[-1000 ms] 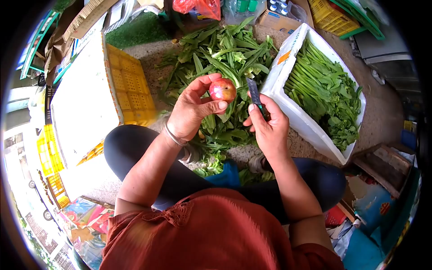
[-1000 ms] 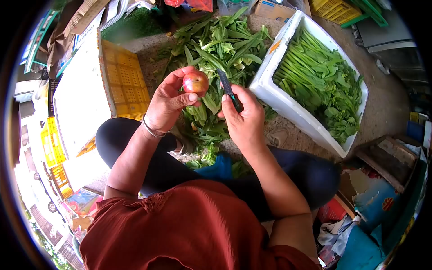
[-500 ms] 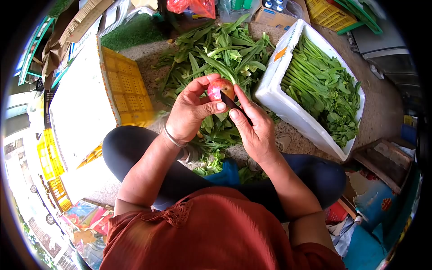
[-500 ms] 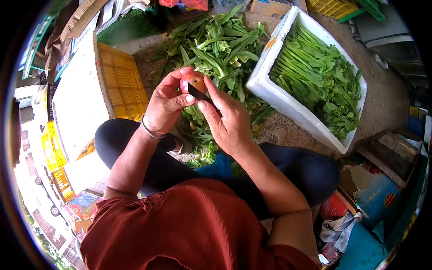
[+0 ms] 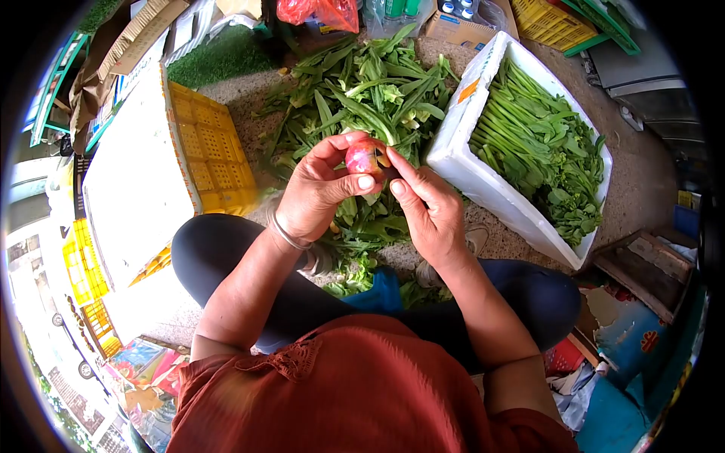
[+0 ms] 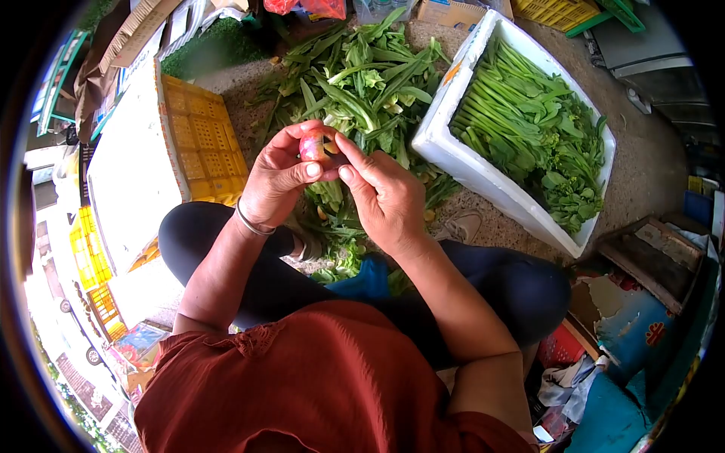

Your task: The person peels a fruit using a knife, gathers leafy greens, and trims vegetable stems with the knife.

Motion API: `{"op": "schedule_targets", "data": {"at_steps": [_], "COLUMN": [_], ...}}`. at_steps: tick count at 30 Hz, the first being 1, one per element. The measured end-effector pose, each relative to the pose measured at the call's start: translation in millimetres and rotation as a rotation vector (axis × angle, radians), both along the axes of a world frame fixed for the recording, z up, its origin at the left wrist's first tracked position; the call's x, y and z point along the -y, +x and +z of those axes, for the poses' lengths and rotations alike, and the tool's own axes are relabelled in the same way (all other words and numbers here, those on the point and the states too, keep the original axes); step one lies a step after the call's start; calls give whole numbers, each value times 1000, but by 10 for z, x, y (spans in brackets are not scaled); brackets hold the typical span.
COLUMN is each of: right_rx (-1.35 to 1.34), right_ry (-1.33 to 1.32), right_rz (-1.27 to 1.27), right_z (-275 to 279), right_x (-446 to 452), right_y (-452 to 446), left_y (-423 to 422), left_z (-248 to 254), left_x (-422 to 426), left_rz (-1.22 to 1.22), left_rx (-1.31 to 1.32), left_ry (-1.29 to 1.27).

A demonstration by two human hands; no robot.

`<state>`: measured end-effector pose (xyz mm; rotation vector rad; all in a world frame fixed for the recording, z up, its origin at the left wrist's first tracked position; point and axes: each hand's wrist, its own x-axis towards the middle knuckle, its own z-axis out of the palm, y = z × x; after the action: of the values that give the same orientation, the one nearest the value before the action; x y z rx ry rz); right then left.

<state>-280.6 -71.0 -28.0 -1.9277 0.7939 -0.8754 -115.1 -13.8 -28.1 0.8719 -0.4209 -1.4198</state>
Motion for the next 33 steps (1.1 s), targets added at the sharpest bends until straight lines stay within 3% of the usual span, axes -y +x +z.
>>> {"op": "schedule_targets", "data": {"at_steps": [3,6,14,17,20,29,33], "right_rx": [-29,150,-33,83,170,201,93], "right_ry": [84,72,164,241,260,322,306], "right_rz": [24,-2,93,122,78,204,159], "right_z": [32,34,0,-28,148,7,64], "right_x": [9,18,60,59,-3,65,63], "right_y": [7,50,-63,-58,21,-47,-55], "left_y": [17,28,67,81,104,151,17], "left_z": [32,45,37,44,30,-84,68], "left_x": [6,3,-35,-40,-29,-38,6], "left_rz": [-44,-82,-182,-206,-290,-334,-135], "left_rx": [-41,-65,-67,-36,-146,-336,-219], "left_ry": [11,15,15,48,14,17,87]}}
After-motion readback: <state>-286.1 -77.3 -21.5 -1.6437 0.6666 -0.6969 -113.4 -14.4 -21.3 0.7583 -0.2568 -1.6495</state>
